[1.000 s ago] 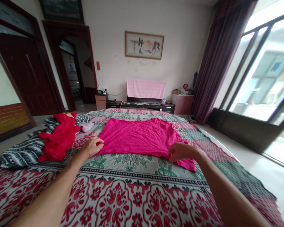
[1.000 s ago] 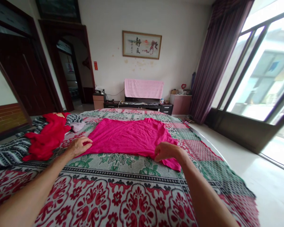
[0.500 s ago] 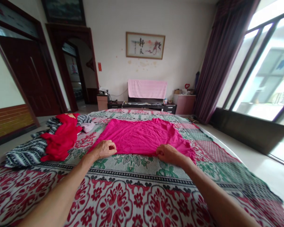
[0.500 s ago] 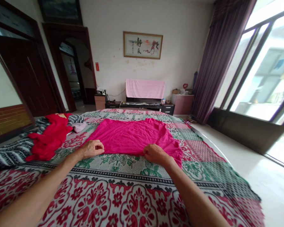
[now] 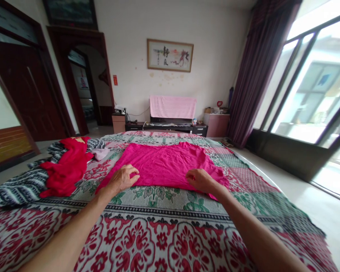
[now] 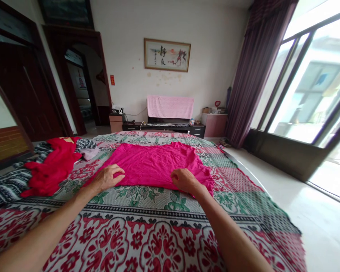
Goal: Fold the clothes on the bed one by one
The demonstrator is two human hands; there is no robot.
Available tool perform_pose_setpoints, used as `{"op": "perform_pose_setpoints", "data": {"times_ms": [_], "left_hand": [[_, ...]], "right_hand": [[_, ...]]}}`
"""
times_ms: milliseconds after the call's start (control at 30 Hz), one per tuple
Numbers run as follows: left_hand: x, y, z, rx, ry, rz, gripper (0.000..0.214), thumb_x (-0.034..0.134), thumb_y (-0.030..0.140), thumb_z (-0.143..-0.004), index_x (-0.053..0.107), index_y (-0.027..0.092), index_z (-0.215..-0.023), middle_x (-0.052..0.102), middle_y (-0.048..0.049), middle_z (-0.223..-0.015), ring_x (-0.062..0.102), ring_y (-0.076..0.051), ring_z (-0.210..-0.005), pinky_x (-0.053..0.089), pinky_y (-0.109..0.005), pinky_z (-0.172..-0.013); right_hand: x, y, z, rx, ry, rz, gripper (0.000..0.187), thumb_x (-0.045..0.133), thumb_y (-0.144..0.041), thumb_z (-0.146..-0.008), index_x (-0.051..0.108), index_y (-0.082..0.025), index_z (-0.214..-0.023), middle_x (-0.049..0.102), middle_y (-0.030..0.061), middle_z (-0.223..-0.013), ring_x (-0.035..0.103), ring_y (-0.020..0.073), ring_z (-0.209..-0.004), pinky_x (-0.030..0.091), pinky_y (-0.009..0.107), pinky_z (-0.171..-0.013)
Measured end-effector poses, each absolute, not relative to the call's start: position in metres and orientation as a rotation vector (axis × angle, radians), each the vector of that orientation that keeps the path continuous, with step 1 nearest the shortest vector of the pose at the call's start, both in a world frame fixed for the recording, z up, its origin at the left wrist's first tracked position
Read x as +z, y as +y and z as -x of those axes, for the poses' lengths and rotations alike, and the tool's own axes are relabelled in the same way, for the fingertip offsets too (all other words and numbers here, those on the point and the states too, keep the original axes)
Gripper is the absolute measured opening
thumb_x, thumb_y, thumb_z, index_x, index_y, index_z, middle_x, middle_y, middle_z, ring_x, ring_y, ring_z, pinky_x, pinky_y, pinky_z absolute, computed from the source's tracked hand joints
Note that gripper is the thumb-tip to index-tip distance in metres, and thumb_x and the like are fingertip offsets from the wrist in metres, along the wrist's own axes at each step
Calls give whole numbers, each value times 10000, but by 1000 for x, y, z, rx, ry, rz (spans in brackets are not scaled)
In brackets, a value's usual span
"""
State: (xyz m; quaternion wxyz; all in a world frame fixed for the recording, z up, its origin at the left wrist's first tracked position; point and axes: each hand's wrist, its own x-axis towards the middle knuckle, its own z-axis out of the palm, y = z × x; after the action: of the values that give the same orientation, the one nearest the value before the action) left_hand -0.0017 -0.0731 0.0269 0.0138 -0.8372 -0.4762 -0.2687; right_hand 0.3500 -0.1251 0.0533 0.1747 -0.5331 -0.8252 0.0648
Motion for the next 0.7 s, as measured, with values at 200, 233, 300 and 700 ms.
{"op": "perform_pose_setpoints", "data": {"times_ms": [200,233,300,700], "left_hand": [[4,-68,-1,-618,-1490,2635,512,500,539,-809,635,218,-1184,524,-94,-1353,464,-267,-1260,341,-393,-1084],[0,-67,0,-570,-1510,2651,533,472,559,-822,617,228,-1213,515,-83,-1367,456,-256,-1271,340,-381,-1087],[-4,-65,3,-518,-1521,2673,562,427,581,-841,592,232,-1250,505,-78,-1380,442,-242,-1288,328,-363,-1096],[5,-68,0,-428,-1616,2697,566,438,555,-839,569,219,-1275,461,-93,-1418,421,-238,-1306,309,-370,-1103]], "right_hand": [[58,-121,-365,609,-2229,1701,236,515,-204,-746,708,-175,-877,686,21,-697,586,118,-595,403,199,-553],[60,-120,-371,594,-2146,1758,250,496,-207,-762,707,-172,-892,687,26,-701,595,122,-600,415,203,-563],[63,-119,-388,351,-1941,1898,285,465,-188,-774,707,-165,-923,701,55,-795,628,151,-697,439,225,-627],[33,-113,-454,56,-1254,2363,511,370,-478,-847,610,-184,-1190,663,139,-1113,579,310,-1079,412,413,-894]]}}
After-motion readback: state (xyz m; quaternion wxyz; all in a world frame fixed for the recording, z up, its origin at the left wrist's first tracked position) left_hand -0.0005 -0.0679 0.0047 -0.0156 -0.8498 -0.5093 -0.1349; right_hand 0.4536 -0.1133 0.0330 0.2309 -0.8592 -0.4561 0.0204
